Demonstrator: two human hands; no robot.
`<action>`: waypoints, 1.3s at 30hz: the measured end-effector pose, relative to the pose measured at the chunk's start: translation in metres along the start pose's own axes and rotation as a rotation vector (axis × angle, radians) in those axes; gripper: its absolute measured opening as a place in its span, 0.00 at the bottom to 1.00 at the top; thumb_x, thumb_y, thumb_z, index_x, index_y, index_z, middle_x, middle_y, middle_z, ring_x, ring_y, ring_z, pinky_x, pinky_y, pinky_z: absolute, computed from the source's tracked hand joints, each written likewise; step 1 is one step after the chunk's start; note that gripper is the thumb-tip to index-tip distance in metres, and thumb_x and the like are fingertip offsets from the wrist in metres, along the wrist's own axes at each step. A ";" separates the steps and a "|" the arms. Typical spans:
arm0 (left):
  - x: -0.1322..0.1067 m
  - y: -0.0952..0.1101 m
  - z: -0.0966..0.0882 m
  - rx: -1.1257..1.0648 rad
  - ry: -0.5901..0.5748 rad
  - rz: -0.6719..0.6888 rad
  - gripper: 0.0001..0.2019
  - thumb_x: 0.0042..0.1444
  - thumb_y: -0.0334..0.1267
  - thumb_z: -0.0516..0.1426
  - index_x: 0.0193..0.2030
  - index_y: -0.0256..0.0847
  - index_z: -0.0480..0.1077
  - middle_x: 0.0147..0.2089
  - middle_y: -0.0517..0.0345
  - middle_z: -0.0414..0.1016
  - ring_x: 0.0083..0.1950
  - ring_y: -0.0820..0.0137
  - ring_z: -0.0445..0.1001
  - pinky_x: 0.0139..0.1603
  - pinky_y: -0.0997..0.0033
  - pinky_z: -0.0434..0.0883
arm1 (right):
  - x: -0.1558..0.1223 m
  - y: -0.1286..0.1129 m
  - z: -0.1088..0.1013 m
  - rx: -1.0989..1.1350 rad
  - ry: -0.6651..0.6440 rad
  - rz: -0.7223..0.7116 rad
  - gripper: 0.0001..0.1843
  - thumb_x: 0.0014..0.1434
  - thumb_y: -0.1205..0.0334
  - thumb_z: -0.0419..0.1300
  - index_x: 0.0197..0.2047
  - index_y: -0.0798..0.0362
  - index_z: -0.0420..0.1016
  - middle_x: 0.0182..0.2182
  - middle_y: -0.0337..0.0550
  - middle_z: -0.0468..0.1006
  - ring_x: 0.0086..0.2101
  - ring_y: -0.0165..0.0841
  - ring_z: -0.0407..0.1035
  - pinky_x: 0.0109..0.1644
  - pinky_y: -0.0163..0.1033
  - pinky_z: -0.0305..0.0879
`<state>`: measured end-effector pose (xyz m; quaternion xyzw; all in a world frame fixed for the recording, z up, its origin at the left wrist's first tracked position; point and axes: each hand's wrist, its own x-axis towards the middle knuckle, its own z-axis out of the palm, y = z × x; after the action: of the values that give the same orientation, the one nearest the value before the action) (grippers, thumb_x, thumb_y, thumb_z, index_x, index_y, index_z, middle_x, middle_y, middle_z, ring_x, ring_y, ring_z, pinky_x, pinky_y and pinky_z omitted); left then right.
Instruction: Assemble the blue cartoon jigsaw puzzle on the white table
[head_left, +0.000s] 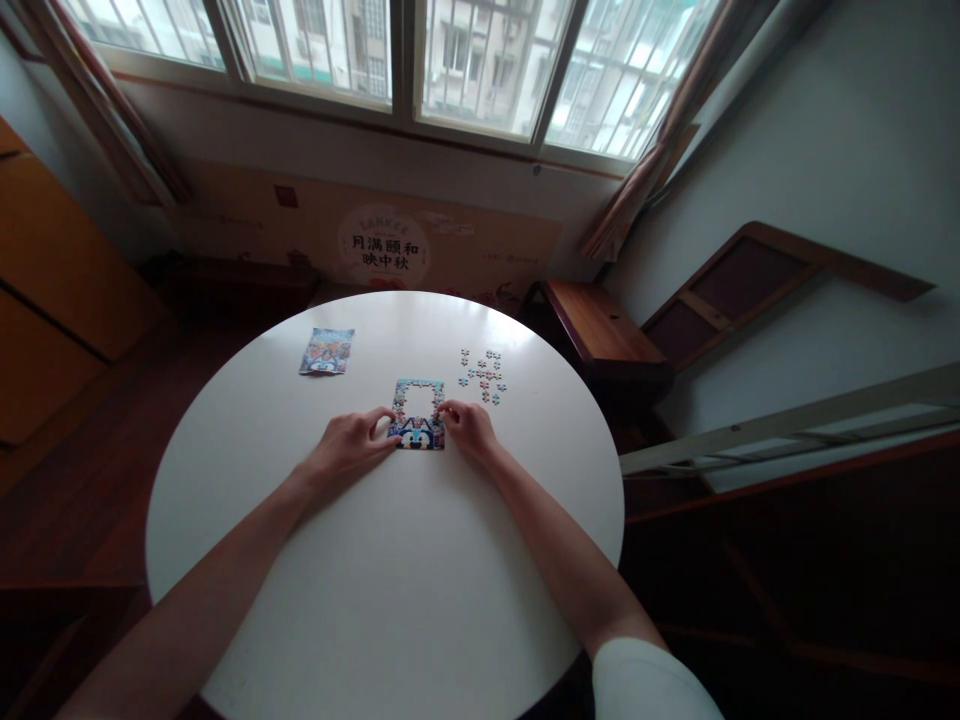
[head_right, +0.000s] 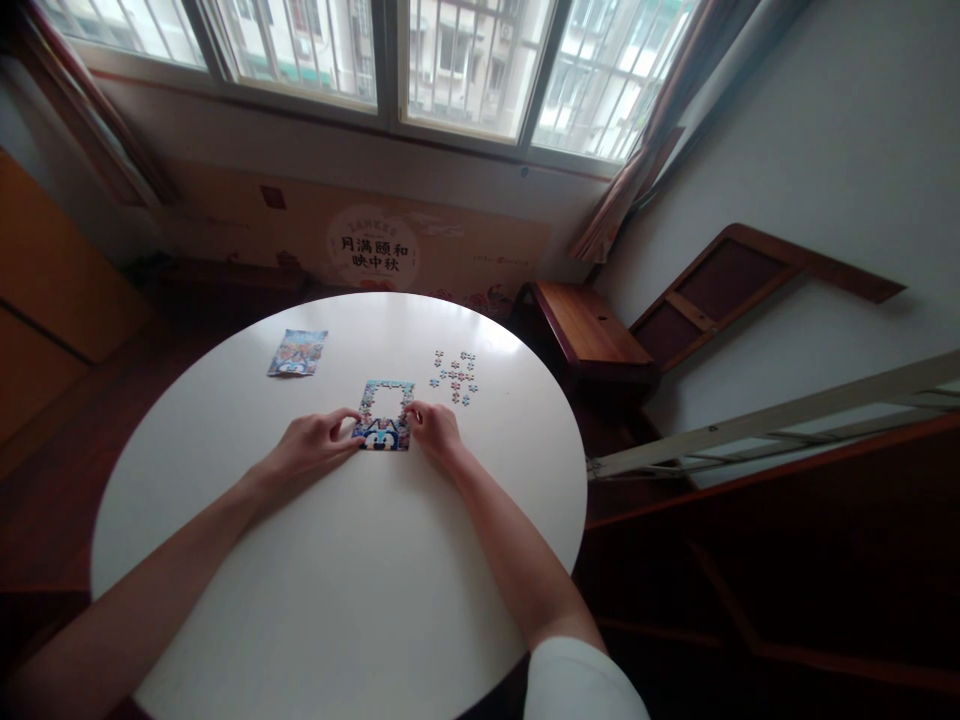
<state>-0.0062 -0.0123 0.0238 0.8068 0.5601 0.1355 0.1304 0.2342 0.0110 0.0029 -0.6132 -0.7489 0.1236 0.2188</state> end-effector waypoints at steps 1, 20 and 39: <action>0.000 0.000 0.000 0.000 -0.001 -0.002 0.22 0.54 0.58 0.54 0.51 0.50 0.71 0.26 0.64 0.73 0.28 0.70 0.71 0.29 0.74 0.56 | 0.000 0.000 0.000 0.000 0.000 -0.001 0.14 0.59 0.62 0.54 0.42 0.45 0.81 0.31 0.38 0.82 0.32 0.32 0.74 0.39 0.33 0.60; 0.000 0.001 -0.002 -0.009 -0.003 0.003 0.22 0.54 0.58 0.54 0.51 0.49 0.71 0.27 0.63 0.74 0.29 0.69 0.72 0.29 0.74 0.57 | -0.001 -0.004 -0.004 -0.003 -0.014 0.017 0.14 0.59 0.62 0.54 0.42 0.45 0.81 0.31 0.38 0.82 0.32 0.32 0.74 0.40 0.33 0.61; -0.001 0.001 -0.002 -0.009 -0.006 -0.005 0.22 0.54 0.58 0.54 0.51 0.50 0.71 0.27 0.63 0.73 0.29 0.69 0.72 0.29 0.74 0.57 | 0.000 -0.003 -0.003 -0.033 -0.023 0.007 0.15 0.60 0.62 0.53 0.42 0.45 0.81 0.33 0.39 0.83 0.34 0.33 0.75 0.40 0.33 0.61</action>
<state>-0.0059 -0.0132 0.0261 0.8051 0.5613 0.1353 0.1360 0.2333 0.0099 0.0070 -0.6178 -0.7512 0.1193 0.1996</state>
